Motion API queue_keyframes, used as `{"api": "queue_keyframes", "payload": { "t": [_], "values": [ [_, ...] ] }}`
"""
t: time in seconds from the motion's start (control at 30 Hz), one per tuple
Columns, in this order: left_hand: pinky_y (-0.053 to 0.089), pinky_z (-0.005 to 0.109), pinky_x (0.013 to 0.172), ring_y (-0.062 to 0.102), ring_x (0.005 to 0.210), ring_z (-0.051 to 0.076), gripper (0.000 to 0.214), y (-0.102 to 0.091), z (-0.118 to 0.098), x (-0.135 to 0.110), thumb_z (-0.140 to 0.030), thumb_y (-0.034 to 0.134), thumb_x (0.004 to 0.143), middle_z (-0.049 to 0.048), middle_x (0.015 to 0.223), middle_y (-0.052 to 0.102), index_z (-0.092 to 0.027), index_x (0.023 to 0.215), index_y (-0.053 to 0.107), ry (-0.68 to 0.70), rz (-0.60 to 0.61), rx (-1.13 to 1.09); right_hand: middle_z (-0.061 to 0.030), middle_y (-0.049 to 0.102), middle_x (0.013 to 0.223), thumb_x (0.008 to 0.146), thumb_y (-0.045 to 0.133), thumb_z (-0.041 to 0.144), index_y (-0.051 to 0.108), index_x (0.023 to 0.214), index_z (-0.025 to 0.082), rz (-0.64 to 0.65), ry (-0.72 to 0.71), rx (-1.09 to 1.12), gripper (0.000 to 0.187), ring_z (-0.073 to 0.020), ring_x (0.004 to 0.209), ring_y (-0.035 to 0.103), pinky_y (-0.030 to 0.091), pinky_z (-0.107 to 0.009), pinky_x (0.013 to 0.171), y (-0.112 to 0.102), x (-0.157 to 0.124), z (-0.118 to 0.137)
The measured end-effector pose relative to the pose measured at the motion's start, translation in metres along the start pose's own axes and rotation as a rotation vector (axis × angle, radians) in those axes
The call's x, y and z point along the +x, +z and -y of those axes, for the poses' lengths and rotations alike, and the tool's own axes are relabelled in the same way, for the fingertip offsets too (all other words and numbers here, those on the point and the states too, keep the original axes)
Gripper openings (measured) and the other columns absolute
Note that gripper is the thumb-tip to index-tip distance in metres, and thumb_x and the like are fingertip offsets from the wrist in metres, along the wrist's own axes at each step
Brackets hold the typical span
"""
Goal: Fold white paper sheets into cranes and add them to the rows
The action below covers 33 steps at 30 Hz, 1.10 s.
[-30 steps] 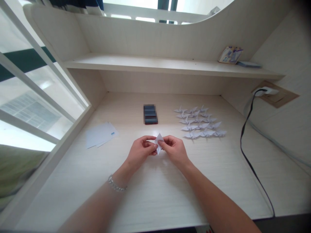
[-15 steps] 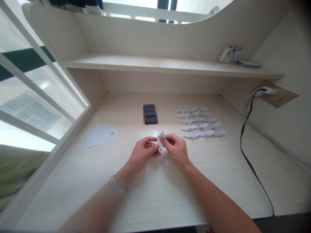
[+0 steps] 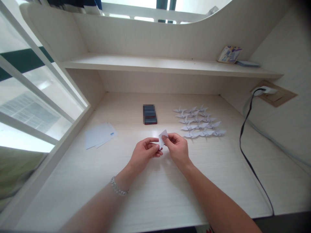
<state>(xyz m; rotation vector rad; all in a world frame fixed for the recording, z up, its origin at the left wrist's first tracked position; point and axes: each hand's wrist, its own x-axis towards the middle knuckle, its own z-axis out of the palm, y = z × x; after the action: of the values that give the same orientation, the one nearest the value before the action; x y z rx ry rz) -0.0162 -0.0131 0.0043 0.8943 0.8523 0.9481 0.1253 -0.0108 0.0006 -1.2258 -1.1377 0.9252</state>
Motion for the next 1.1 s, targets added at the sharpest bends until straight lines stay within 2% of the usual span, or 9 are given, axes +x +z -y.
{"api": "queue_keyframes", "payload": {
  "t": [0.2, 0.37, 0.53, 0.73, 0.93, 1.1],
  "values": [
    [0.051, 0.027, 0.063, 0.064, 0.065, 0.015, 0.036, -0.0008, 0.0011, 0.0008, -0.025, 0.068, 0.071, 0.0088, 0.075, 0.066, -0.01, 0.102, 0.056, -0.02, -0.015, 0.007, -0.0019, 0.064, 0.064, 0.074, 0.063, 0.036, 0.064, 0.076, 0.015, -0.001, 0.004, 0.002, 0.021, -0.013, 0.055, 0.057, 0.045, -0.024, 0.052, 0.0007, 0.0006, -0.0011],
    [0.052, 0.027, 0.064, 0.064, 0.065, 0.015, 0.036, -0.0005, 0.0019, 0.0014, -0.025, 0.067, 0.072, 0.008, 0.073, 0.066, -0.01, 0.103, 0.056, -0.015, -0.019, 0.022, -0.0005, 0.061, 0.062, 0.074, 0.062, 0.035, 0.061, 0.078, 0.016, 0.054, 0.033, 0.056, 0.02, -0.0121, 0.053, 0.056, 0.045, -0.023, 0.051, 0.0009, 0.0012, -0.0021],
    [0.052, 0.026, 0.063, 0.064, 0.065, 0.016, 0.037, -0.0004, 0.0006, 0.0005, -0.025, 0.069, 0.071, 0.0074, 0.073, 0.066, -0.01, 0.103, 0.057, -0.015, -0.007, 0.018, -0.0009, 0.062, 0.063, 0.07, 0.067, 0.035, 0.062, 0.077, 0.015, 0.066, 0.045, 0.065, 0.021, -0.0119, 0.053, 0.056, 0.045, -0.023, 0.051, 0.0002, 0.0013, -0.0015],
    [0.052, 0.026, 0.061, 0.064, 0.064, 0.016, 0.04, 0.0003, -0.0008, -0.0004, -0.026, 0.069, 0.071, 0.0093, 0.075, 0.066, -0.01, 0.105, 0.055, -0.031, 0.009, 0.003, -0.001, 0.062, 0.063, 0.073, 0.064, 0.038, 0.062, 0.08, 0.015, 0.087, 0.064, 0.077, 0.024, -0.0124, 0.054, 0.056, 0.046, -0.024, 0.051, 0.0002, 0.0007, -0.0002],
    [0.052, 0.028, 0.062, 0.065, 0.065, 0.017, 0.042, 0.0003, -0.0008, -0.0011, -0.026, 0.069, 0.071, 0.0113, 0.076, 0.068, -0.01, 0.107, 0.055, -0.031, 0.011, 0.001, -0.0015, 0.063, 0.065, 0.074, 0.062, 0.04, 0.062, 0.081, 0.015, 0.094, 0.058, 0.078, 0.027, -0.0128, 0.055, 0.056, 0.047, -0.024, 0.053, -0.0004, 0.0004, -0.0002],
    [0.052, 0.028, 0.062, 0.064, 0.063, 0.016, 0.041, 0.0032, -0.0022, -0.001, -0.026, 0.07, 0.068, 0.0088, 0.074, 0.067, -0.01, 0.104, 0.057, -0.007, -0.017, 0.041, -0.0018, 0.062, 0.064, 0.074, 0.061, 0.041, 0.062, 0.08, 0.015, 0.068, 0.047, 0.048, 0.027, -0.0132, 0.055, 0.056, 0.047, -0.025, 0.052, -0.0002, 0.0004, 0.0004]
  ]
}}
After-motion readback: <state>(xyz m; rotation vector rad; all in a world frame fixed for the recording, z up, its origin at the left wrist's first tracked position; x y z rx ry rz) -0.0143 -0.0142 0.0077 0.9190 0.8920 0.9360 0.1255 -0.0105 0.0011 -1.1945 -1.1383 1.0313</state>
